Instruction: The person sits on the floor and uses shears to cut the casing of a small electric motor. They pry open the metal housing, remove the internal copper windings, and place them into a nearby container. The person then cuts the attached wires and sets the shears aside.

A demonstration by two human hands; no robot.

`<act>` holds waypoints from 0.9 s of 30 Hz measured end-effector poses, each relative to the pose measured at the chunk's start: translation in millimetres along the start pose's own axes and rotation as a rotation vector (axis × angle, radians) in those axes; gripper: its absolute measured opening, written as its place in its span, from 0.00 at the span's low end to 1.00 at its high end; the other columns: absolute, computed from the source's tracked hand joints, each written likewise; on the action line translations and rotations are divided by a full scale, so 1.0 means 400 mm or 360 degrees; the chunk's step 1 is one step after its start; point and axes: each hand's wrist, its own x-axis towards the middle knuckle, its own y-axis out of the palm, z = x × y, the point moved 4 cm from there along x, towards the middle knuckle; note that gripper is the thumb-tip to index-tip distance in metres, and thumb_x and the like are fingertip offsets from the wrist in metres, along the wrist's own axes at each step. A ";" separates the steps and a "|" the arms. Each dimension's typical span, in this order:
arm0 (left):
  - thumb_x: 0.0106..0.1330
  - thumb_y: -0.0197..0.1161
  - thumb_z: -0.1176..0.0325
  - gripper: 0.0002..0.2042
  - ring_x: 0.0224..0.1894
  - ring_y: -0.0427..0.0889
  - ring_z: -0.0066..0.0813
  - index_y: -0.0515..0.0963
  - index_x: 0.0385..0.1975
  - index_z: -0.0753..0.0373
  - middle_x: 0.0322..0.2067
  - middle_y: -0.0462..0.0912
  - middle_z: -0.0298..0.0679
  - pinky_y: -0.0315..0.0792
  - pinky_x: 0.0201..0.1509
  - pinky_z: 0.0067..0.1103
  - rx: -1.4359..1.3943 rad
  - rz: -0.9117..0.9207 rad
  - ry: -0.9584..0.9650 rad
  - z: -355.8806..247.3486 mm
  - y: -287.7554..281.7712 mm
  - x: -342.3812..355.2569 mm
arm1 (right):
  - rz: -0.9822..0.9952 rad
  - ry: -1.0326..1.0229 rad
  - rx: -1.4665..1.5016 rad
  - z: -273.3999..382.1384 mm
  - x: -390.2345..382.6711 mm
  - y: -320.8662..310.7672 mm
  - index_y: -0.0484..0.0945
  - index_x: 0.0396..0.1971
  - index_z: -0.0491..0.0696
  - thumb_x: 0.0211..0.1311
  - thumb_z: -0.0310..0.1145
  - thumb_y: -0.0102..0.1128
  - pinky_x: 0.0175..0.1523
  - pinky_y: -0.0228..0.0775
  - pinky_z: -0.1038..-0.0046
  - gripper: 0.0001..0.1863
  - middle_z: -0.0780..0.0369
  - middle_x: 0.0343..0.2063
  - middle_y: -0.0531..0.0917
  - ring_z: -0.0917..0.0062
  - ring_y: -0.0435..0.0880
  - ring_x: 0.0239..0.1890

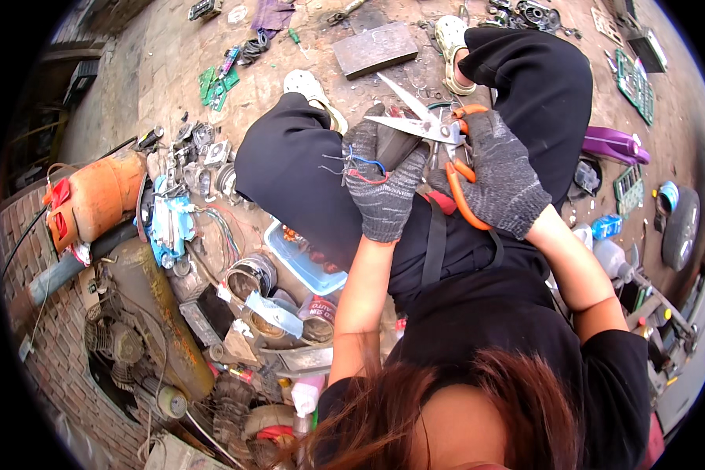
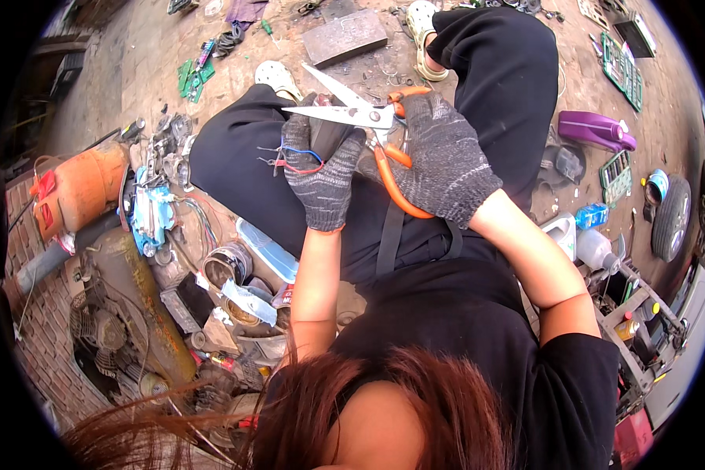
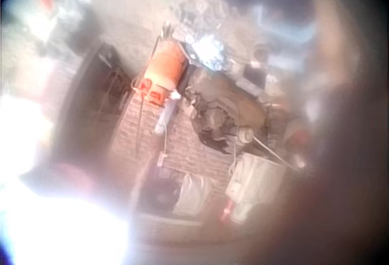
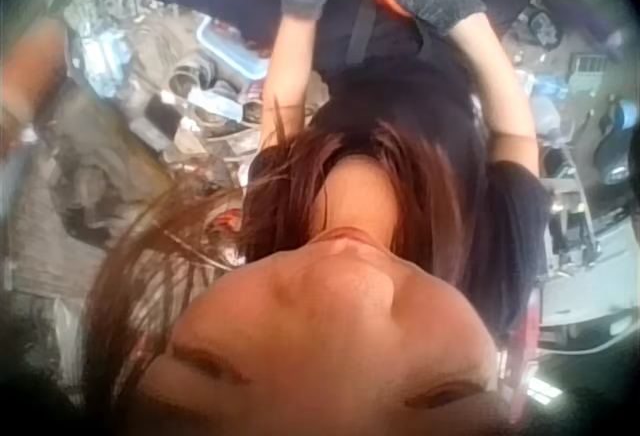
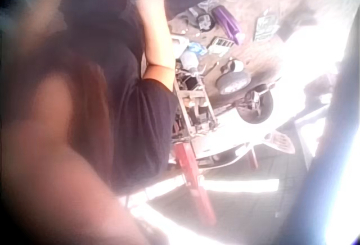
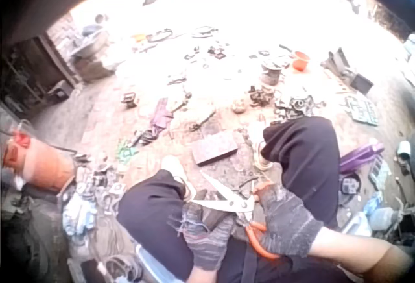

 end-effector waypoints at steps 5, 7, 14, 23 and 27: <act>0.40 0.69 0.75 0.25 0.39 0.73 0.33 0.71 0.43 0.69 0.36 0.73 0.42 0.67 0.46 0.26 0.0245 -0.0090 0.0147 -0.019 0.004 0.009 | 0.0045 0.0091 -0.0220 -0.016 -0.019 0.033 0.66 0.41 0.36 0.45 0.36 0.59 0.43 0.66 0.64 0.25 0.48 0.33 0.72 0.56 0.73 0.36; 0.40 0.70 0.74 0.26 0.40 0.73 0.34 0.71 0.43 0.68 0.36 0.72 0.42 0.66 0.47 0.27 0.0159 -0.0140 0.0068 -0.016 0.008 0.006 | 0.0087 0.0127 -0.0209 -0.014 -0.018 0.041 0.65 0.42 0.36 0.46 0.37 0.59 0.42 0.66 0.64 0.26 0.48 0.33 0.73 0.56 0.73 0.36; 0.38 0.70 0.73 0.28 0.42 0.72 0.37 0.71 0.45 0.67 0.39 0.71 0.43 0.65 0.49 0.28 0.0378 -0.0161 0.0108 0.004 0.007 -0.003 | 0.0352 0.0340 0.0118 -0.021 -0.031 0.055 0.60 0.47 0.36 0.49 0.36 0.60 0.40 0.66 0.60 0.29 0.43 0.34 0.72 0.48 0.73 0.38; 0.39 0.69 0.72 0.29 0.44 0.70 0.40 0.70 0.47 0.65 0.42 0.69 0.45 0.64 0.51 0.29 0.0729 -0.0148 0.0268 -0.013 0.007 -0.010 | 0.0560 0.0562 -0.0031 -0.015 -0.033 0.062 0.64 0.40 0.33 0.51 0.40 0.56 0.40 0.67 0.61 0.26 0.44 0.30 0.74 0.52 0.75 0.36; 0.40 0.68 0.71 0.28 0.44 0.70 0.41 0.70 0.47 0.65 0.42 0.69 0.44 0.65 0.50 0.30 0.0657 -0.0048 0.0242 -0.011 0.001 -0.004 | 0.0604 0.0603 -0.0037 -0.012 -0.035 0.071 0.63 0.39 0.32 0.50 0.40 0.57 0.39 0.67 0.63 0.26 0.44 0.28 0.74 0.53 0.76 0.35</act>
